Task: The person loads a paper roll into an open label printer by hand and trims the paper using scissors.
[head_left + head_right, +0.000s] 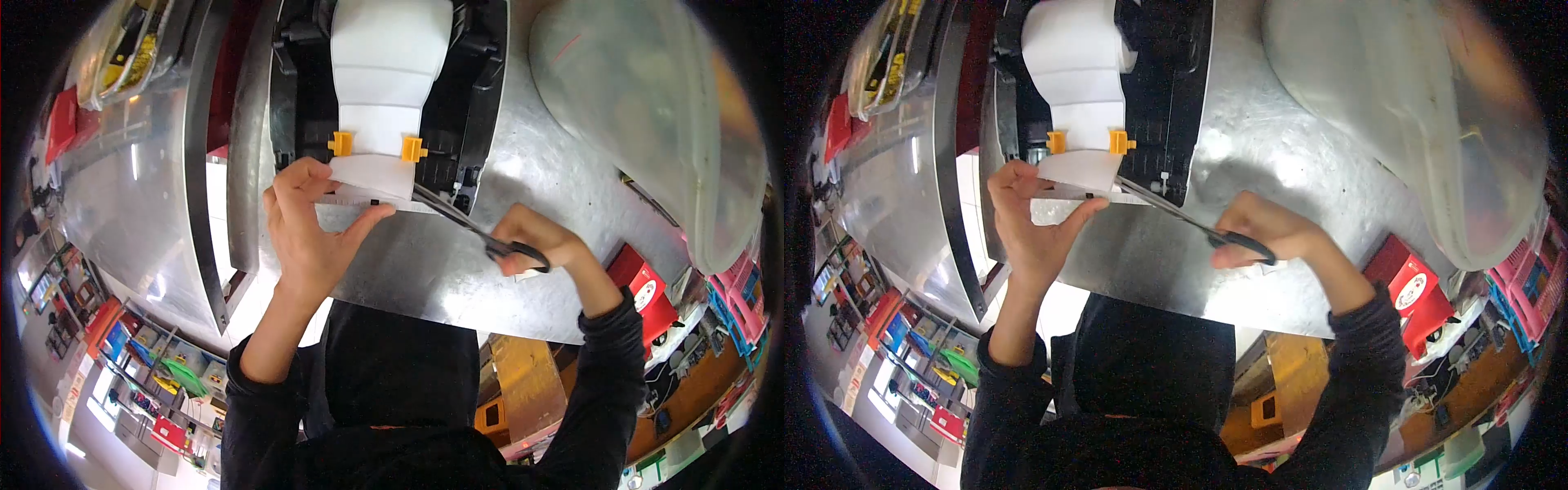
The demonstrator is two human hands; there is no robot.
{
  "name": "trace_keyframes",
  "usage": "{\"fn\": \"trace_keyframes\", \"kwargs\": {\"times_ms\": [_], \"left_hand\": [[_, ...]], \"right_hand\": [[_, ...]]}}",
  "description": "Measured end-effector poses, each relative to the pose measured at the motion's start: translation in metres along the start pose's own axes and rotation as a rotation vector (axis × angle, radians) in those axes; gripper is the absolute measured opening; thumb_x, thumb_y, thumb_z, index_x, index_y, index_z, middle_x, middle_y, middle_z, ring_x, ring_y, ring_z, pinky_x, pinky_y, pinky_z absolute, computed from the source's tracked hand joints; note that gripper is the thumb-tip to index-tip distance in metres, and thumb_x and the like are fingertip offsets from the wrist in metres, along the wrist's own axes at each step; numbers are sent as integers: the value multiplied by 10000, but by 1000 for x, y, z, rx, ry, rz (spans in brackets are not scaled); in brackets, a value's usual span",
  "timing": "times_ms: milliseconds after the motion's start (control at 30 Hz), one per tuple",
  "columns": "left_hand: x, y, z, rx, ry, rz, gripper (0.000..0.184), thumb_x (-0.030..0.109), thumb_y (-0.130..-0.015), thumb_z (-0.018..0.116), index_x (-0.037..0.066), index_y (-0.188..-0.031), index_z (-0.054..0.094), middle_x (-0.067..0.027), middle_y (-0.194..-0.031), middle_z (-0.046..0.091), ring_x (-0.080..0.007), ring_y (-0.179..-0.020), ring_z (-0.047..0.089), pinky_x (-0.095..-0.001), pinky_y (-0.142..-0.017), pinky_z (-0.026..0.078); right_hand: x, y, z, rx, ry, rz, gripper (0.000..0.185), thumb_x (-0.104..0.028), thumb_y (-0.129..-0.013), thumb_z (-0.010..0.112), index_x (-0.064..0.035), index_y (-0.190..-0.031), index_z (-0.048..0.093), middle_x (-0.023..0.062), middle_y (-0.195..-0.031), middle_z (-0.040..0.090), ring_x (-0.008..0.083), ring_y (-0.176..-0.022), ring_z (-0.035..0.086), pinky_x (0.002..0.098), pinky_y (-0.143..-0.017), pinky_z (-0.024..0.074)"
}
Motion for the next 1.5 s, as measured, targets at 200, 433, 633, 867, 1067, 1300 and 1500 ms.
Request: {"fn": "trace_keyframes", "kwargs": {"times_ms": [200, 433, 633, 867, 1067, 1300, 1500], "left_hand": [[0, 4, 2, -10, 29, -46, 753, 331, -562, 872, 15, -1091, 438, -67, -931, 586, -183, -810, 549, -338, -808, 315], [16, 4, 2, -32, -35, 46, 661, 243, -614, 855, 20, -1079, 443, -66, -942, 586, -182, -791, 557, -329, -792, 312], [43, -22, 7, -139, -41, 289, 488, 82, -632, 795, 32, -1003, 482, -46, -910, 607, -172, -740, 591, -324, -699, 363], [71, -44, 19, -378, -119, 386, 416, 25, -682, 738, 6, -975, 443, -41, -866, 635, -198, -658, 648, -323, -620, 497], [82, -43, 25, -426, -224, 508, 434, -30, -670, 715, 12, -999, 434, -101, -856, 626, -222, -651, 655, -296, -508, 514], [65, -56, 17, -504, -240, 517, 416, -27, -682, 704, 11, -1015, 456, -87, -835, 619, -196, -621, 627, -283, -489, 503], [70, -44, 22, -533, -173, 542, 165, 47, -684, 737, 29, -819, 643, -36, -825, 625, -155, -713, 606, -266, -544, 508]], "right_hand": [[-18, 6, 12, -61, -90, -151, 443, -379, -774, 732, -35, -580, 533, -14, -526, 517, 49, -476, 457, 238, -424, 335], [6, 40, 16, -4, -166, 52, 341, -205, -698, 823, -20, -608, 552, -18, -589, 549, 36, -546, 471, 209, -489, 363], [31, 71, 19, 396, -80, 102, 404, -295, -610, 873, -4, -675, 601, 10, -608, 566, 59, -551, 515, 218, -487, 399], [45, 143, -4, 1387, 571, 302, 336, -42, -661, 766, 40, -940, 597, 99, -779, 641, 160, -603, 598, 294, -540, 465], [56, 160, -22, 1611, 923, 428, 415, -183, -707, 753, 1, -1035, 579, 121, -926, 621, 260, -773, 606, 368, -683, 485], [62, 159, -20, 1660, 992, 369, 442, -183, -764, 714, 11, -1126, 548, 133, -951, 605, 288, -886, 581, 380, -769, 462], [64, 156, -18, 1661, 948, 369, 420, -186, -780, 688, 8, -1111, 519, 168, -1018, 582, 349, -955, 551, 418, -821, 444]]}}
Point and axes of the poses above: each hand's wrist, its own y-axis away from the middle knuckle, its own z-axis out of the palm, x = y × z, the point moved 7 cm from there along -y, towards the middle knuckle
